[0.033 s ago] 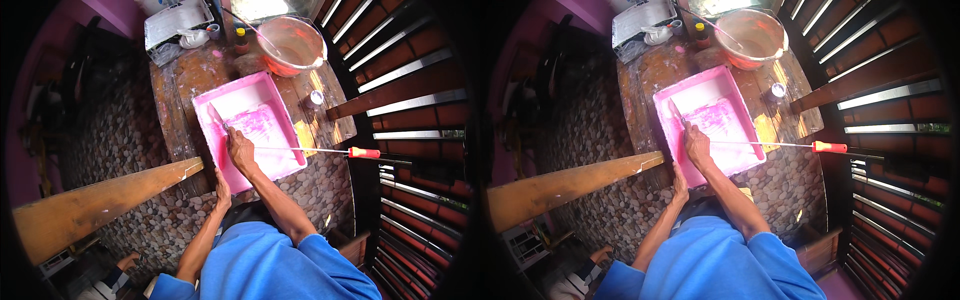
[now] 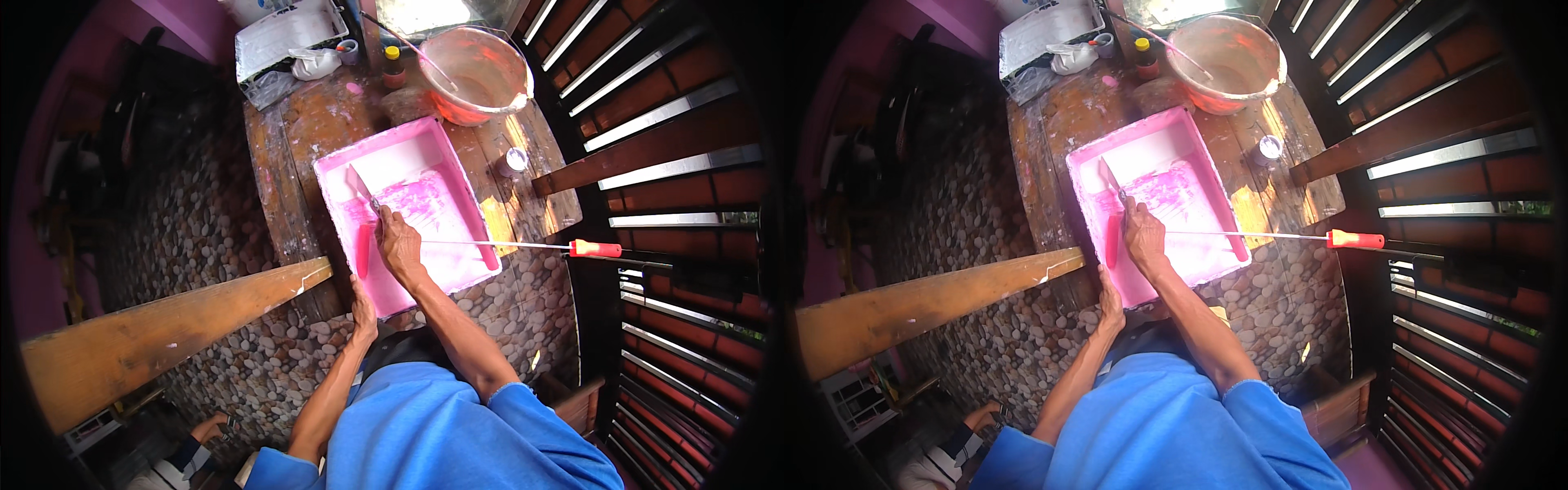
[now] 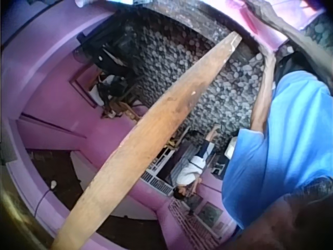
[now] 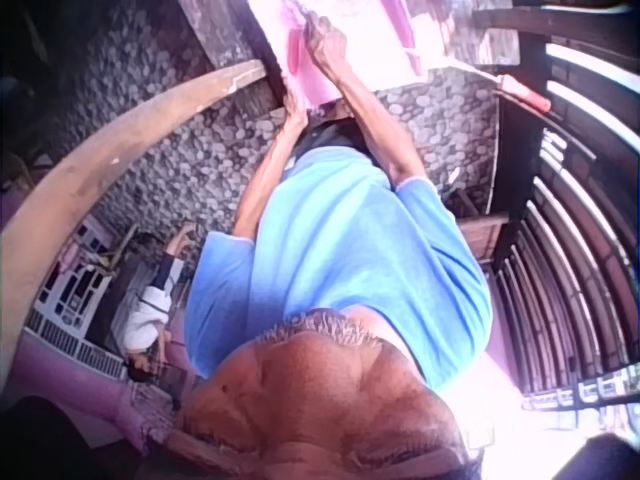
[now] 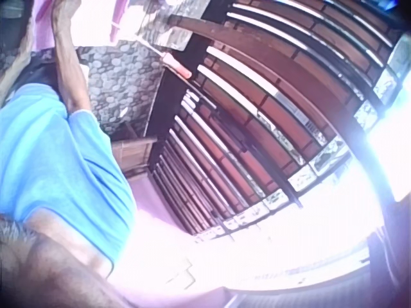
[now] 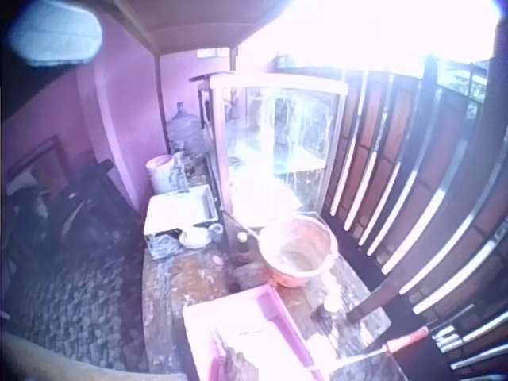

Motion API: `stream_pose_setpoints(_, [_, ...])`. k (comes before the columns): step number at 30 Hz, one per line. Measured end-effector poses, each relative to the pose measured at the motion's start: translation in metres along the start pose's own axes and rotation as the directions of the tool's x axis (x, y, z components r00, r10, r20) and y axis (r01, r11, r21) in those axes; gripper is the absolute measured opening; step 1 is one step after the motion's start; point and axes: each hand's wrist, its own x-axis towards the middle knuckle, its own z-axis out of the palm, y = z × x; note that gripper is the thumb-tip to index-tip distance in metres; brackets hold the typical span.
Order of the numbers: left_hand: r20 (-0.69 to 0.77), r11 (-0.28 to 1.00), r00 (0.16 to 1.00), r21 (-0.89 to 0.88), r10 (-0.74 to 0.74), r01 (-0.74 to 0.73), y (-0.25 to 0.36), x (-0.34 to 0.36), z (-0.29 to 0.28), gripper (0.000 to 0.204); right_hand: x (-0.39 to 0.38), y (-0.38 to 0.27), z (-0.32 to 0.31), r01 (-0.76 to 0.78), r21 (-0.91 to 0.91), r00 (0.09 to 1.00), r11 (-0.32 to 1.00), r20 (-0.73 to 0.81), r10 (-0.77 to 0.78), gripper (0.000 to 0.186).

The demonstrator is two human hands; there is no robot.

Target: The person pours water from a plastic bottle into a pink paint tray and then uses a paint roller and a putty knife to mix the pink paint. The person repeatedly scrapes and rolls the paint within the tray to blend it.

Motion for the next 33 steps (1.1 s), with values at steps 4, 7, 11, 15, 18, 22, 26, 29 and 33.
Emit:
stream_pose_setpoints(4, [-0.025, 0.998, 0.998, -0.032, 0.054, -0.055, -0.037, 0.034, -0.014, 0.096, 0.012, 0.031, -0.04, -0.091, -0.104, 0.994, 0.99, -0.065, 0.084, 0.023])
stream_pose_setpoints(7, [0.037, 0.999, 0.999, -0.04, 0.013, -0.012, -0.002, 0.004, 0.0, 0.094, 0.022, 0.051, -0.059, -0.066, -0.128, 0.985, 0.99, -0.169, 0.044, 0.024])
stream_pose_setpoints(11, [0.078, 0.995, 0.994, -0.072, 0.076, -0.07, -0.004, 0.012, 0.0, 0.092, 0.028, 0.064, -0.066, -0.088, -0.194, 0.971, 0.977, -0.235, 0.041, 0.024])
stream_pose_setpoints(15, [0.047, 0.992, 0.993, -0.067, 0.108, -0.105, -0.02, 0.027, -0.007, 0.091, 0.027, 0.066, -0.067, -0.043, -0.055, 0.976, 0.998, -0.217, 0.031, 0.024])
stream_pose_setpoints(18, [0.064, 0.996, 0.997, -0.077, 0.048, -0.043, -0.009, 0.017, -0.003, 0.09, 0.027, 0.066, -0.071, -0.073, 0.044, 0.961, 0.996, -0.265, 0.083, 0.023])
stream_pose_setpoints(22, [0.001, 0.998, 0.999, -0.041, 0.047, -0.047, -0.001, 0.009, 0.003, 0.089, 0.03, 0.069, -0.07, -0.113, 0.117, 0.968, 0.987, -0.211, 0.135, 0.026])
stream_pose_setpoints(26, [0.017, 0.998, 0.998, -0.036, 0.059, -0.058, -0.011, 0.018, 0.0, 0.089, 0.032, 0.062, -0.069, -0.185, 0.233, 0.963, 0.955, -0.15, 0.224, 0.027])
stream_pose_setpoints(29, [0.061, 0.998, 0.997, -0.047, 0.047, -0.044, -0.027, 0.033, -0.005, 0.088, 0.036, 0.065, -0.061, -0.24, 0.246, 0.938, 0.939, -0.191, 0.29, 0.027])
stream_pose_setpoints(33, [0.038, 0.994, 0.994, -0.045, 0.103, -0.101, -0.033, 0.038, -0.008, 0.083, 0.041, 0.07, -0.054, -0.277, 0.307, 0.951, 0.91, -0.048, 0.306, 0.03])
